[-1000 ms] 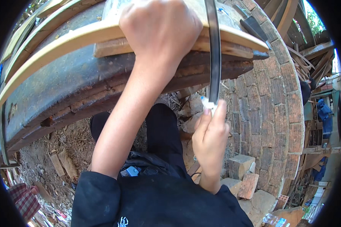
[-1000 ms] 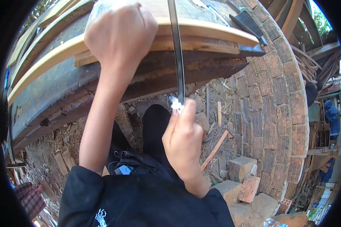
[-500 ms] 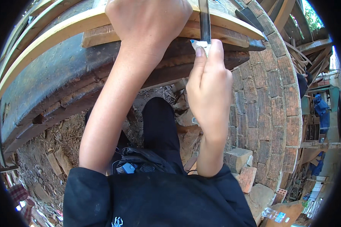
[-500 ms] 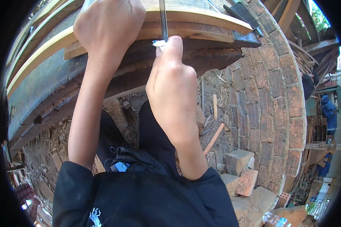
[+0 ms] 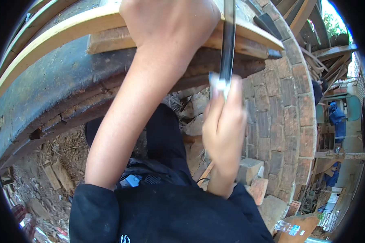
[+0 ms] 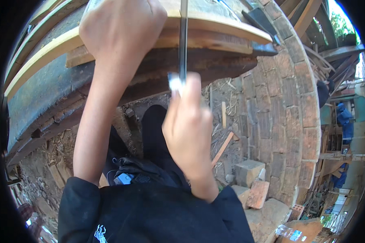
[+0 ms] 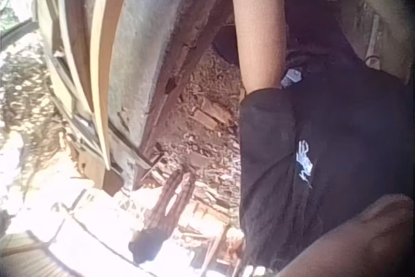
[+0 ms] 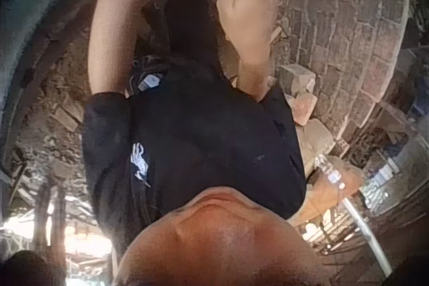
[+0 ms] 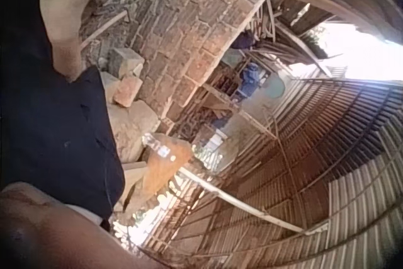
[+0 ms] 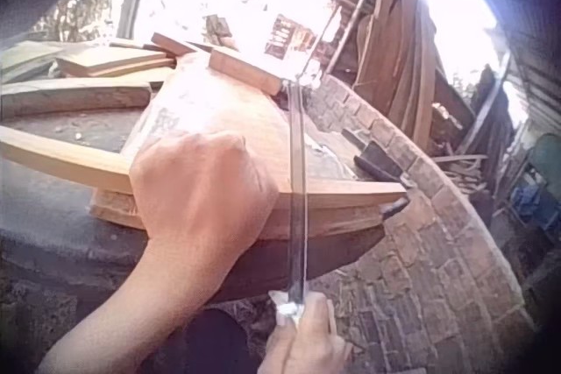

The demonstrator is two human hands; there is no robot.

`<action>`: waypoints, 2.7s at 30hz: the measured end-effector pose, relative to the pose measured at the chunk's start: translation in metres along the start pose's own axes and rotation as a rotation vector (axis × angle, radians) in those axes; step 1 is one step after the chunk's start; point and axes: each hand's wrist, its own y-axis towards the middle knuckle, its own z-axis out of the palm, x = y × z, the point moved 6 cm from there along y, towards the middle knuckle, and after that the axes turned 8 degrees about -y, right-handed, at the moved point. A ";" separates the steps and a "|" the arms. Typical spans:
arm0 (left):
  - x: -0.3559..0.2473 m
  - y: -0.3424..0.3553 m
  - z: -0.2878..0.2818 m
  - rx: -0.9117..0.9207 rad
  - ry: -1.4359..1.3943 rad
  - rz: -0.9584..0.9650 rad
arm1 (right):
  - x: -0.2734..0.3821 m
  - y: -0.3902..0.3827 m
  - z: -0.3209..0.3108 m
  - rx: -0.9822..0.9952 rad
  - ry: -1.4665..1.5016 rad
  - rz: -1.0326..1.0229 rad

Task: Sawing a thin strip of wood on a workbench.

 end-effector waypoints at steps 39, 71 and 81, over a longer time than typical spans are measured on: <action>-0.010 0.003 -0.008 -0.113 -0.047 0.087 | 0.015 0.051 -0.010 0.067 -0.079 0.120; -0.005 0.000 0.004 -0.051 0.022 0.099 | 0.017 0.005 -0.041 0.134 -0.134 0.082; -0.005 0.000 0.003 -0.086 -0.047 0.093 | 0.001 -0.045 -0.045 0.115 -0.149 0.142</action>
